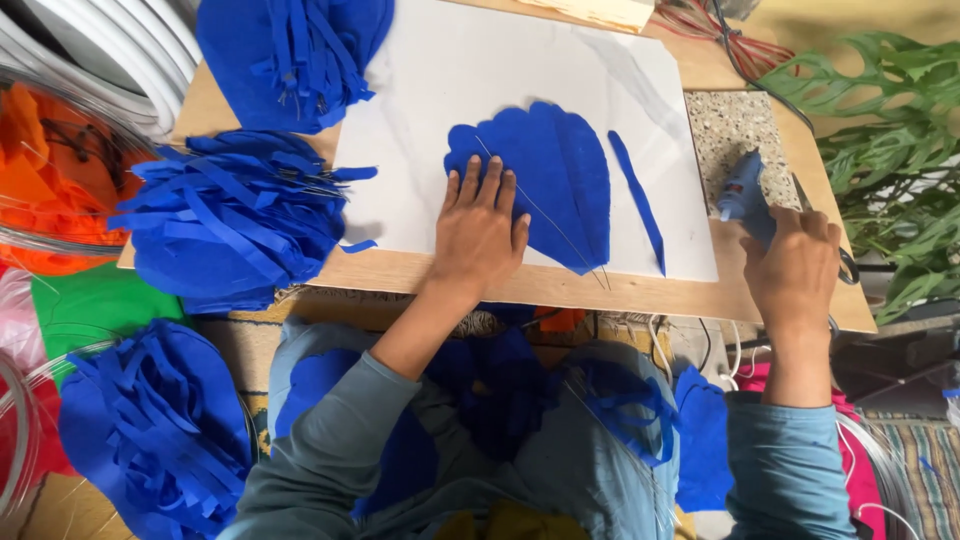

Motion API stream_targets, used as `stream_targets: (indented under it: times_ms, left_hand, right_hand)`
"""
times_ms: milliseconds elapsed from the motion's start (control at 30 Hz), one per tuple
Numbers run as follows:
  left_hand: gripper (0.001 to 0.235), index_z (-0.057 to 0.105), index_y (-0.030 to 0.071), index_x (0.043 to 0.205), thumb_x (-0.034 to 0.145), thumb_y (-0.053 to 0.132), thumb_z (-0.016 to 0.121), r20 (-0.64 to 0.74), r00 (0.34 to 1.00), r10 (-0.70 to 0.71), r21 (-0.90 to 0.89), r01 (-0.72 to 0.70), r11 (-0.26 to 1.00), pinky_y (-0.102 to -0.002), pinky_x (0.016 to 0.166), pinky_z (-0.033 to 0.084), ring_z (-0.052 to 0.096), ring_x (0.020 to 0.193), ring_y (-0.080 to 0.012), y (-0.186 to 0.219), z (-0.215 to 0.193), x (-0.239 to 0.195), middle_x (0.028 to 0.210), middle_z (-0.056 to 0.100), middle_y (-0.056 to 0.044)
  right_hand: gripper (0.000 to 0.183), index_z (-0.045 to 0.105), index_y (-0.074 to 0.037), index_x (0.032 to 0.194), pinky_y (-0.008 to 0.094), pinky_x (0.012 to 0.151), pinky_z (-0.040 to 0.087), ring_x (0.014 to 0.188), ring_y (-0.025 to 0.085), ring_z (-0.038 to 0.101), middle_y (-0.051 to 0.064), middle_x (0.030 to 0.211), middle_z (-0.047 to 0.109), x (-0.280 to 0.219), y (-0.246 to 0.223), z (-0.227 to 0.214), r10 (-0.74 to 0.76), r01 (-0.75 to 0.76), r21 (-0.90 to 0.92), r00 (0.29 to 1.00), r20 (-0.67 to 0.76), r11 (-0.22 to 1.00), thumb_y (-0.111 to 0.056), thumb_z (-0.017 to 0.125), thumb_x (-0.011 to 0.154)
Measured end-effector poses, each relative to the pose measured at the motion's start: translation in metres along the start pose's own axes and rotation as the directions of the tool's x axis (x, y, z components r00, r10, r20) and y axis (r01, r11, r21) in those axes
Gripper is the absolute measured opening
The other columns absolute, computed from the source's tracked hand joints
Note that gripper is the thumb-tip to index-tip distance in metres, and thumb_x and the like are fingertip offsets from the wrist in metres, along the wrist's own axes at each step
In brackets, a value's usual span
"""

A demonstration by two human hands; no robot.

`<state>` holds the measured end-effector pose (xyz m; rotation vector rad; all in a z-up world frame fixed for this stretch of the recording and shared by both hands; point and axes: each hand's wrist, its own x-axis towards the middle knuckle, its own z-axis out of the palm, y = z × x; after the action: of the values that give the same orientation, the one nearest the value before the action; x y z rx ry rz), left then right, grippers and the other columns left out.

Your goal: The person uses a hot glue gun to attach a blue fabric petal to a layered blue fabric piece on a white surface. They then trim excess wire with scissors and insert a wire into the fabric, securing it with additional glue.

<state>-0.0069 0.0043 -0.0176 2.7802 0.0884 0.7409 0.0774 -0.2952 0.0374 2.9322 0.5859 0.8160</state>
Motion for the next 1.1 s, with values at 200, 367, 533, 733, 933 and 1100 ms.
stream_targets:
  times_ms: [200, 367, 533, 733, 933, 1100]
  left_hand:
    - [0.05, 0.051, -0.006, 0.117, 0.082, 0.03, 0.045, -0.008, 1.0, 0.006, -0.017, -0.006, 1.0, -0.047, 0.104, 0.022, 0.033, 0.125, -0.039, -0.001, -0.003, -0.002, 0.128, 0.045, -0.022]
    - [0.05, 0.051, -0.006, 0.117, 0.082, 0.03, 0.046, -0.035, 0.999, 0.013, -0.017, -0.013, 1.0, -0.046, 0.104, 0.022, 0.035, 0.124, -0.0394, -0.001, -0.003, -0.004, 0.127, 0.046, -0.023]
    - [0.051, 0.051, -0.007, 0.117, 0.083, 0.03, 0.045, -0.036, 0.999, 0.011, -0.039, -0.013, 0.999, -0.047, 0.105, 0.021, 0.031, 0.126, -0.0395, -0.001, -0.005, -0.005, 0.127, 0.045, -0.024]
    - [0.051, 0.051, -0.007, 0.116, 0.082, 0.03, 0.044, -0.039, 0.999, -0.003, -0.04, 0.002, 0.999, -0.047, 0.104, 0.021, 0.034, 0.124, -0.0394, 0.0, -0.005, -0.004, 0.127, 0.045, -0.024]
    - [0.051, 0.05, -0.008, 0.117, 0.082, 0.029, 0.044, -0.037, 0.999, -0.008, -0.051, 0.006, 0.999, -0.048, 0.105, 0.02, 0.032, 0.125, -0.0392, -0.001, -0.006, -0.005, 0.128, 0.044, -0.025]
    - [0.052, 0.049, -0.007, 0.118, 0.083, 0.031, 0.041, 0.012, 1.0, -0.017, -0.038, 0.018, 0.999, -0.049, 0.105, 0.018, 0.031, 0.126, -0.0381, 0.0, -0.011, -0.005, 0.13, 0.042, -0.023]
  right_hand:
    - [0.044, 0.062, 0.004, 0.113, 0.042, 0.07, 0.048, 0.083, 0.039, 0.057, 0.024, 0.096, 0.061, 0.0, 0.012, 0.02, -0.035, 0.038, 0.067, 0.998, -0.052, 0.997, 0.001, 0.064, 0.069]
    - [0.042, 0.051, 0.017, 0.118, 0.045, 0.073, 0.044, 0.083, 0.042, 0.052, 0.031, 0.097, 0.058, -0.005, 0.02, 0.015, -0.123, 0.163, 0.164, 0.965, -0.23, 0.973, 0.008, 0.058, 0.078]
    - [0.025, 0.044, 0.017, 0.123, 0.034, 0.067, 0.044, 0.075, 0.026, 0.047, 0.023, 0.098, 0.05, 0.009, 0.027, -0.034, 0.083, 0.032, 0.673, 0.987, -0.139, 0.739, 0.007, 0.047, 0.1]
    - [0.023, 0.048, -0.007, 0.124, 0.015, 0.067, 0.049, 0.078, 0.003, 0.049, -0.001, 0.102, 0.05, 0.057, 0.008, -0.058, 0.269, -0.27, 0.877, 0.948, 0.17, 0.397, -0.021, 0.047, 0.105]
    - [0.02, 0.053, 0.005, 0.104, 0.023, 0.057, 0.046, 0.066, 0.014, 0.052, 0.011, 0.09, 0.055, 0.092, -0.075, -0.077, -0.031, -0.271, 0.86, 0.949, 0.314, 0.433, -0.014, 0.048, 0.104]
    - [0.027, 0.056, 0.008, 0.097, 0.023, 0.045, 0.041, 0.052, 0.014, 0.047, 0.014, 0.081, 0.058, 0.107, -0.135, -0.061, -0.217, -0.27, 0.873, 0.899, 0.379, 0.407, -0.019, 0.054, 0.095]
